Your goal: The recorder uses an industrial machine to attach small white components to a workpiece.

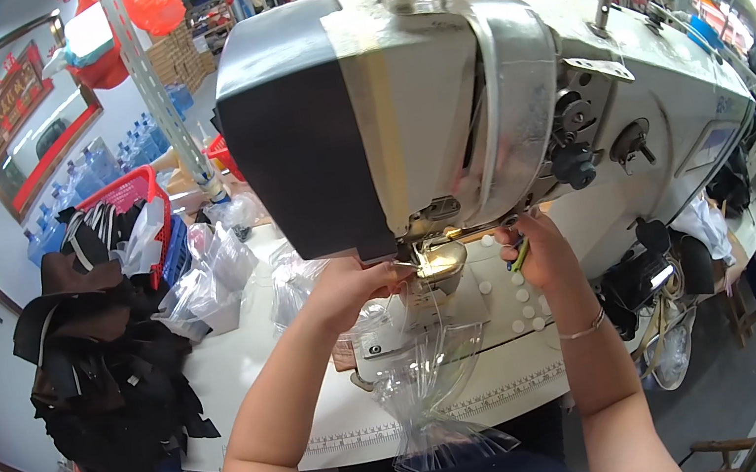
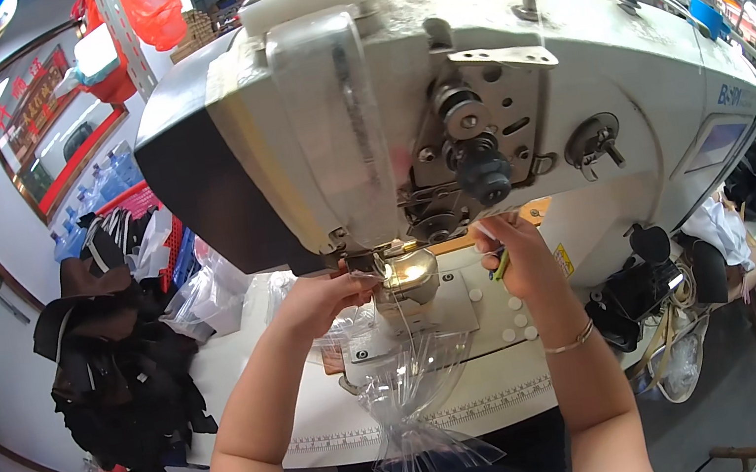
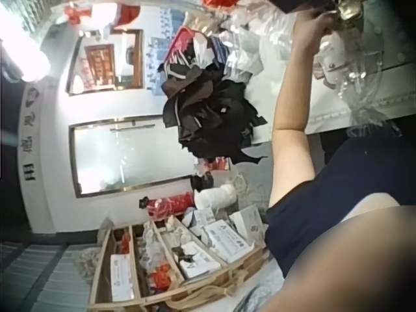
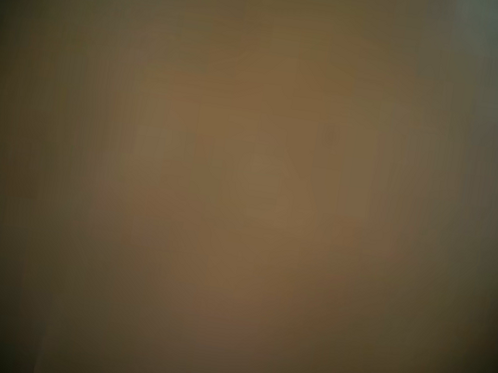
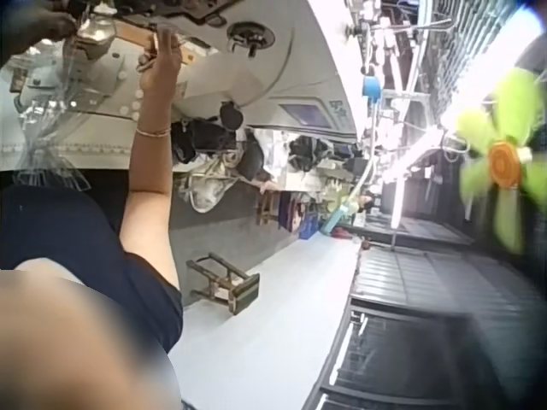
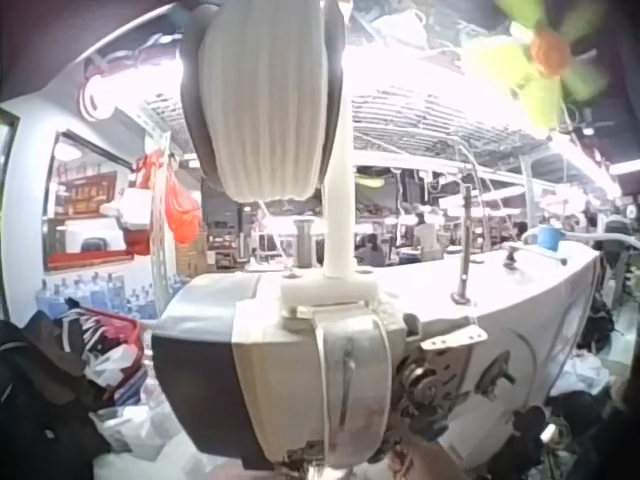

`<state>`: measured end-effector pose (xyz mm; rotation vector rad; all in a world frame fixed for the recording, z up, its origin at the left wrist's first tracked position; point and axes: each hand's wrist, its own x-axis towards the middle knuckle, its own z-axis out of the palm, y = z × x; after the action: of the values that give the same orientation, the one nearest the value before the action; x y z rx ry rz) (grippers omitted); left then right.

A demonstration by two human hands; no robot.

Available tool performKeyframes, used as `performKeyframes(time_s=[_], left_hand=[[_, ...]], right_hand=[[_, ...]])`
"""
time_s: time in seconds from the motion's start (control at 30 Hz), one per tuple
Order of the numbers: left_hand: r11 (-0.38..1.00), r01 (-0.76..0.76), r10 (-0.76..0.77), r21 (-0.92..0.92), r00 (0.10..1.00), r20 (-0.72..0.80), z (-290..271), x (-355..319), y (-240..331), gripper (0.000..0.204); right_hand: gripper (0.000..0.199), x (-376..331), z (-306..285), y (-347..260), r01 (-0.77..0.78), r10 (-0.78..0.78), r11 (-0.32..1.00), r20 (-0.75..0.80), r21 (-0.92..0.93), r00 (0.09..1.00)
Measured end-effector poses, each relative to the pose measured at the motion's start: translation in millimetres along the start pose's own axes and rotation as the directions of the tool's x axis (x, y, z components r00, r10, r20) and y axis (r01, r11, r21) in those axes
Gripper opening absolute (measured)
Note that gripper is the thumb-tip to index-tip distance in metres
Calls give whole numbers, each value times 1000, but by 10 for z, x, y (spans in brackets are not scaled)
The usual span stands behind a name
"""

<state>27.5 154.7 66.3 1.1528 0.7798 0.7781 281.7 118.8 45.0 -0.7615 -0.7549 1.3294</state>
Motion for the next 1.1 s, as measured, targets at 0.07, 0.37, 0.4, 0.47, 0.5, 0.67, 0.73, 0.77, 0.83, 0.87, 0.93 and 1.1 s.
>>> performKeyframes(time_s=[0.07,0.37,0.4,0.47,0.5,0.67,0.73,0.77,0.83,0.87,0.93,1.1], left_hand=[[997,73,-73,-19,997,-17,-28,-23,-15,13],[965,-44,33,-260,998,-46,74,-66,-309,8],[951,-70,41,-300,994,-101,107,-70,-311,8],[943,-90,67,-320,994,-84,129,-57,-360,9],[932,-117,93,-344,992,-86,133,-59,-397,10],[905,-192,148,-379,979,-144,198,-113,-435,7],[895,-201,128,-398,971,-203,253,-130,-423,5],[893,-206,130,-399,969,-210,262,-137,-431,5],[869,-239,161,-434,965,-209,294,-142,-448,5],[872,-236,148,-429,962,-229,318,-152,-445,4],[866,-259,164,-428,955,-247,343,-157,-460,4],[884,-309,216,-350,935,-280,309,-169,-471,4]], right_hand=[[20,-68,-22,258,218,-244,969,-317,-115,916],[9,-779,311,515,436,-298,556,320,-707,899],[9,-785,302,503,298,-147,645,268,-704,952],[9,-798,291,454,146,5,708,213,-691,977],[9,-802,289,401,99,37,780,204,-617,978],[10,-690,204,208,70,57,886,258,-459,965],[11,-623,125,170,43,84,899,269,-436,960],[11,-586,88,159,16,110,912,280,-411,954],[11,-527,34,113,3,119,924,295,-382,948],[11,-501,11,90,-25,115,946,262,-324,958],[12,-464,45,49,-75,118,969,177,-234,977],[13,-228,-19,-28,-91,126,979,191,-184,974]])
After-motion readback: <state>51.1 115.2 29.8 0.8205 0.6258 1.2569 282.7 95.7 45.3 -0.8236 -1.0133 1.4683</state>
